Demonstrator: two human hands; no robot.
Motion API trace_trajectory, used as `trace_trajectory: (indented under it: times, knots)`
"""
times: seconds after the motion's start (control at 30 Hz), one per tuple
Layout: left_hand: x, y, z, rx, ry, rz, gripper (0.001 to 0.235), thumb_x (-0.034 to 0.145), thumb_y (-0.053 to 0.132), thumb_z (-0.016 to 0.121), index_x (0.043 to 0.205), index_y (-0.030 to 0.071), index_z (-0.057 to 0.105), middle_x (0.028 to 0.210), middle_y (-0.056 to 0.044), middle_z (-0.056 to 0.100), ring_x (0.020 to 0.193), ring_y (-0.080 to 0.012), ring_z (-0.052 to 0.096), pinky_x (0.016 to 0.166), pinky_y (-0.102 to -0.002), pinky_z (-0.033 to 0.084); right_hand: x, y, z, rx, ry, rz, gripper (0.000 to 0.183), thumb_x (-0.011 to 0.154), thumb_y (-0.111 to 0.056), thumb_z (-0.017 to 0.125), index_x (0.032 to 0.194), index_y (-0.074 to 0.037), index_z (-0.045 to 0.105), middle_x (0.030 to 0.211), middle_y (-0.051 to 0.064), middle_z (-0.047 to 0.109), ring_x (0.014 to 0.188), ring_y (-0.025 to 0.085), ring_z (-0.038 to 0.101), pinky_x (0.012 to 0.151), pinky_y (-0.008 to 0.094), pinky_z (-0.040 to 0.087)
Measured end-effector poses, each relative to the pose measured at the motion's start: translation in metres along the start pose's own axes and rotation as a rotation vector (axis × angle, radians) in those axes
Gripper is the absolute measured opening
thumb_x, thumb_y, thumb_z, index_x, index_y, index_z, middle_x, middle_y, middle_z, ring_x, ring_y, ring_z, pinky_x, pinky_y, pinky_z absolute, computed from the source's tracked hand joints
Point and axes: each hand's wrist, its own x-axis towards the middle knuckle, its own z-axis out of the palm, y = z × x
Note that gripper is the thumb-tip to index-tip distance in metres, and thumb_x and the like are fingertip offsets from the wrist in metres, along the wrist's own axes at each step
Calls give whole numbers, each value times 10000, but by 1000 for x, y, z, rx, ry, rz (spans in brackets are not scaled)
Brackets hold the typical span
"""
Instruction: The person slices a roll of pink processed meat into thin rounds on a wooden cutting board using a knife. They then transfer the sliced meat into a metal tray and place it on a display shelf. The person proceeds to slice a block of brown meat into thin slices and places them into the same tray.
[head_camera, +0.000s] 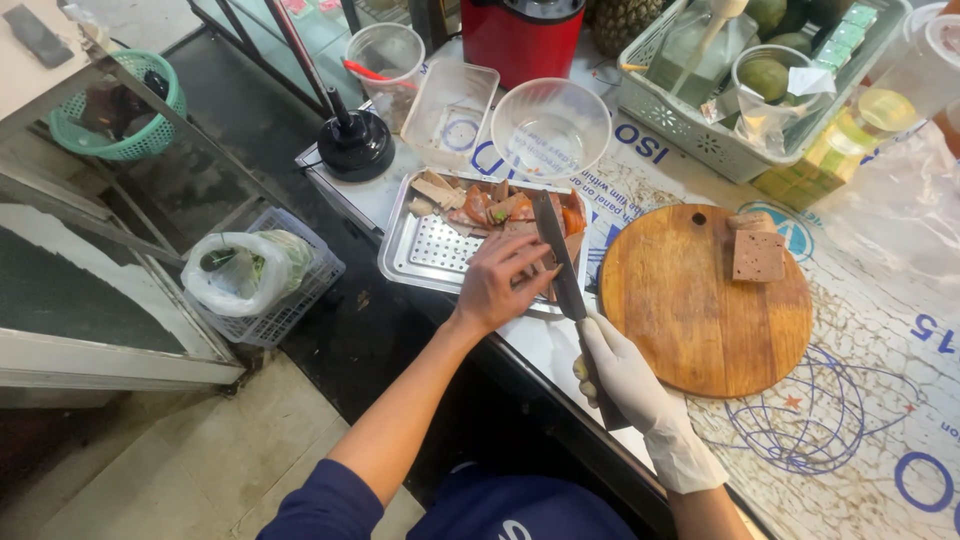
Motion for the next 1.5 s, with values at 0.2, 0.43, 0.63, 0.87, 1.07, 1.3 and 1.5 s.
trace_trajectory:
  times: [0.2,0.43,0.63,0.87,1.07,1.3,1.5]
  knots:
    - [-7,5,22,219,-85,9,252,938,278,679,1164,212,768,1187,-12,748,1108,-223,706,1112,-588,419,-8,6,-4,81,0,-11,517,1042,-402,483,1523,-214,515,663,178,542,487,245,520,390,366,475]
    - [29,48,24,148,-182,96,320,877,274,708,1163,146,769,1130,-18,777,1034,-258,663,914,-493,409,-76,-3,-56,113,197,28,548,1028,-371,386,1551,-235,477,653,112,461,471,199,422,436,341,414]
    - [86,116,144,-48,-455,125,546,865,317,768,1358,150,603,1322,-93,669,1232,-286,596,1075,-473,469,-116,38,-110,272,476,26,517,1059,-316,393,1555,-208,495,670,154,465,494,249,413,484,383,372]
    - [112,144,267,16,-754,52,875,694,368,883,1447,175,482,1413,-172,429,1396,-419,364,933,-518,566,-147,70,-140,261,618,65,507,1091,-260,348,1578,-182,465,664,184,474,486,277,419,471,415,400]
    - [69,154,156,-1,-786,55,814,711,445,845,1414,163,548,1247,-147,633,1136,-311,562,987,-461,497,-141,109,-138,95,678,160,482,1104,-299,400,1545,-226,580,694,206,588,533,286,519,510,404,436]
    - [9,117,133,-265,-517,11,673,773,469,862,1320,141,647,1405,-174,545,1311,-381,526,1094,-499,447,-118,53,-113,-146,652,-103,594,999,-196,546,1580,-313,512,719,26,587,612,140,528,782,256,473]
    - [3,127,130,-305,-514,14,412,725,270,838,1059,42,758,1285,-223,617,1221,-413,547,968,-545,534,-88,75,-104,-772,512,250,668,947,-568,451,1596,-505,308,1038,241,753,982,506,686,877,538,524]
